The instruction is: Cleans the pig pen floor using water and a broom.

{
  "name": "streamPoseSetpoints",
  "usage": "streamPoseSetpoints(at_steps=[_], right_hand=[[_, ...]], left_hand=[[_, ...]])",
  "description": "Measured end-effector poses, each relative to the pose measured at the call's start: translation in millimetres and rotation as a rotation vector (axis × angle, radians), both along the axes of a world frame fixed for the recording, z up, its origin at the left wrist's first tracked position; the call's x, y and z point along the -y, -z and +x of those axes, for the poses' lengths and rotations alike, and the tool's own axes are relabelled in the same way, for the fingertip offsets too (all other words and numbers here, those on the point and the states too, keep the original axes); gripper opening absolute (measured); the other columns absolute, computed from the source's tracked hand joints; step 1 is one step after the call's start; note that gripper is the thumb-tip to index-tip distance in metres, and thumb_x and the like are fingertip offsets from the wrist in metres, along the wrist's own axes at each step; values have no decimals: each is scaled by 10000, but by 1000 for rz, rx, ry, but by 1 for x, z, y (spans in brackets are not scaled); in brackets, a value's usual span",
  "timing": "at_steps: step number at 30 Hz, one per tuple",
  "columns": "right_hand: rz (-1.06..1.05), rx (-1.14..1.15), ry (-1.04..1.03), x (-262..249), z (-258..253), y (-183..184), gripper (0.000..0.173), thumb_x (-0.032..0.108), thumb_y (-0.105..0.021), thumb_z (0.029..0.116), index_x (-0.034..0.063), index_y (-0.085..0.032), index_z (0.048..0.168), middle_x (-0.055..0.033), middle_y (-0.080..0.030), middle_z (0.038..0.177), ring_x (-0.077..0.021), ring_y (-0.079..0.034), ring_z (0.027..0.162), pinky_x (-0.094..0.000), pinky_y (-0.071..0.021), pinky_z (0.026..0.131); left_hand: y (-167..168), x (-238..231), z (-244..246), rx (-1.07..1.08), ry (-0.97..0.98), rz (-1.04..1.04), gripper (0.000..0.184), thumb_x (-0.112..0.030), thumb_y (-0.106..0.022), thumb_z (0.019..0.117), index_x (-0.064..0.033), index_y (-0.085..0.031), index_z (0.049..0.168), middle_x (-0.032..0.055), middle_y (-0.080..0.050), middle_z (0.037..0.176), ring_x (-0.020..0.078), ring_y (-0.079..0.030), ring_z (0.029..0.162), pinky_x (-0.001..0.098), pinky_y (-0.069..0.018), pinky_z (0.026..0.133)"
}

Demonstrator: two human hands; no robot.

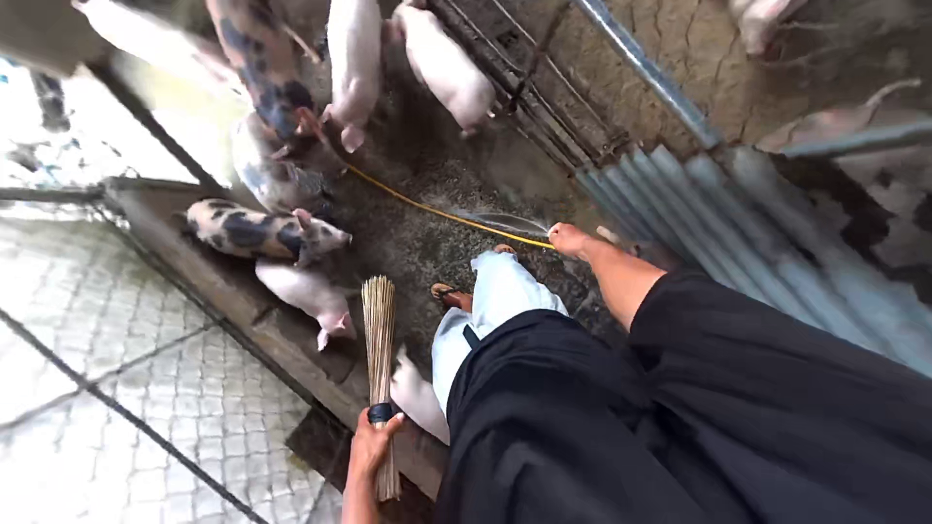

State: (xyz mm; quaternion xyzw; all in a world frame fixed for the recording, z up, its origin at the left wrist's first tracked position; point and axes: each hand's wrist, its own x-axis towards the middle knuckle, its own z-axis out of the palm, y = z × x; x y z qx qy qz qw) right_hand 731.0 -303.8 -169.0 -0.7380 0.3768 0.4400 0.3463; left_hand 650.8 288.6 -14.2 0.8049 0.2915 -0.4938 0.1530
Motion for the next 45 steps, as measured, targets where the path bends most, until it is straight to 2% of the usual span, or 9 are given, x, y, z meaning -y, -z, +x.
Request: streamPoseSetpoints(at_steps=[6,10,14,21,25,29,34,40,45], right_hand=[[80,-86,406,-20,-53,-9,420,246,-358,1112,16,-502,1432,-267,-603,1240,-364,-622,1020,-548,-500,889],[90,-136,706,-32,-58,-9,408,251,-345,1114,57,-476,1449,-186,-573,1082,-252,-547,797,-450,-484,724],[114,-113,832,-35,-36,-2,409,281,-345,1119,98,-444,1471,-141,-548,1005,-213,-503,727,-403,-463,662],[248,-12,979,-61,22,-1,418,339,-342,1129,150,-424,1493,-58,-491,839,-148,-431,587,-330,-420,551],[233,-29,1020,-92,69,17,426,330,-327,1132,133,-407,1502,-74,-503,851,-161,-453,592,-346,-440,558],[138,-111,1034,-140,115,55,448,308,-343,1129,85,-420,1510,-224,-618,1048,-312,-604,791,-496,-527,728],[145,-217,1072,-214,144,90,431,274,-361,1126,68,-421,1500,-210,-613,998,-296,-592,744,-484,-523,686],[145,-274,1079,-265,135,118,417,211,-415,1108,31,-444,1482,-215,-618,923,-299,-595,716,-495,-526,691],[65,-303,1115,-288,119,151,404,175,-437,1088,19,-465,1459,-152,-592,809,-244,-568,645,-454,-515,634]], left_hand=[[-11,16,212,6,475,39,834,-349,-866,822,-119,-453,1510,265,-697,1177,437,-684,1094,653,-522,959],[-17,59,309,-21,805,158,799,-408,-792,876,-179,-424,1548,243,-641,1330,457,-634,1206,715,-485,976],[-14,113,384,34,909,180,765,-356,-796,837,-245,-468,1518,235,-695,1231,479,-666,1122,729,-503,905],[34,196,488,-116,939,-22,866,-317,-873,806,-77,-430,1510,278,-618,1324,432,-620,1218,624,-485,1039],[108,248,567,-172,1099,-46,783,-348,-809,855,-84,-451,1500,253,-655,1273,420,-632,1205,625,-482,1035],[221,297,645,-180,1173,-15,811,-389,-727,901,-190,-333,1581,242,-641,1325,457,-625,1219,696,-487,981],[318,318,685,-134,755,-250,820,-356,-813,882,-46,-396,1516,241,-622,1320,347,-630,1207,532,-503,1044],[466,355,753,164,363,-284,596,-262,-758,929,9,-516,1401,231,-668,1156,315,-668,975,514,-559,867],[570,378,699,-47,705,-155,826,-280,-789,870,-30,-344,1519,302,-639,1212,440,-673,1039,631,-557,868]])
